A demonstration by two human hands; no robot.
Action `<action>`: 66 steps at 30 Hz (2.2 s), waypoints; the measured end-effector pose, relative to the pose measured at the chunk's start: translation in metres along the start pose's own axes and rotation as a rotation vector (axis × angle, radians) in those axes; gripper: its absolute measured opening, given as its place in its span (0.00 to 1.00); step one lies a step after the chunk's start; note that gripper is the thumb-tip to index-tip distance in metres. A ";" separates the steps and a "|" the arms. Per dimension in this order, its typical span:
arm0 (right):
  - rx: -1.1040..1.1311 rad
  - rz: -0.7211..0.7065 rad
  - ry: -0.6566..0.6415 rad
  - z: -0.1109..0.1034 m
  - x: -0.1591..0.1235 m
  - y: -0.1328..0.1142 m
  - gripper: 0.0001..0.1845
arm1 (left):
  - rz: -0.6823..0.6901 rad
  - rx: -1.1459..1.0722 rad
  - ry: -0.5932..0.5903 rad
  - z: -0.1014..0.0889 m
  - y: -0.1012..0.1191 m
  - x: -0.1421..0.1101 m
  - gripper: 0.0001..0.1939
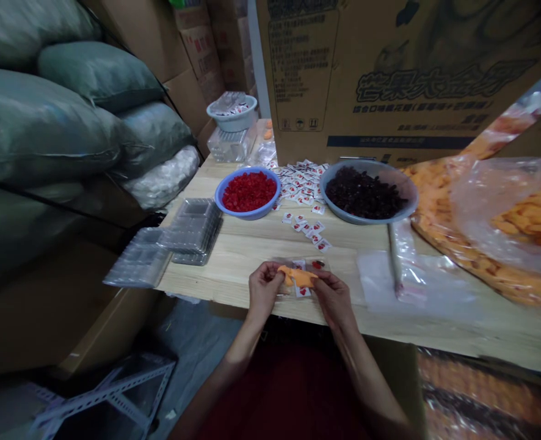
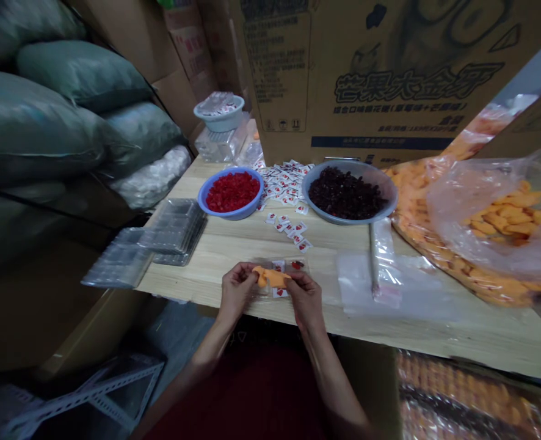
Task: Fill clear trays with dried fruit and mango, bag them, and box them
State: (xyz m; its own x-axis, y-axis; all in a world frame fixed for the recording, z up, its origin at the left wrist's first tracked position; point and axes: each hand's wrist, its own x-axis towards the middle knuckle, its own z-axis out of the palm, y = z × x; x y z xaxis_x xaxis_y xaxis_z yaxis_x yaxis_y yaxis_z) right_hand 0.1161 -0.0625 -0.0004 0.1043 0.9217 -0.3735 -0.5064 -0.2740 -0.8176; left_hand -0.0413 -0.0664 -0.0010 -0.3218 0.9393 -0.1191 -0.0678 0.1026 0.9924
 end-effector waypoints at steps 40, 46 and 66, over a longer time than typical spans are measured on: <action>-0.011 0.034 -0.159 -0.015 0.004 -0.013 0.13 | -0.237 -0.125 -0.376 0.003 0.027 -0.003 0.13; -0.189 -0.038 -0.292 -0.022 0.000 -0.008 0.13 | -0.224 -0.072 -0.559 0.001 0.028 -0.004 0.17; -0.145 0.102 -0.220 -0.021 0.003 -0.010 0.17 | 0.025 0.202 -0.247 -0.018 0.029 -0.012 0.09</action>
State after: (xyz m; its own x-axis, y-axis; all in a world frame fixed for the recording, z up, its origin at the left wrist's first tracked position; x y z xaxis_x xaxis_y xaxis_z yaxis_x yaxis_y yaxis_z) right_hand 0.1393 -0.0629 -0.0026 -0.1371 0.9203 -0.3665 -0.3750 -0.3907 -0.8407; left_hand -0.0564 -0.0800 0.0290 -0.0803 0.9909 -0.1080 0.1338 0.1181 0.9839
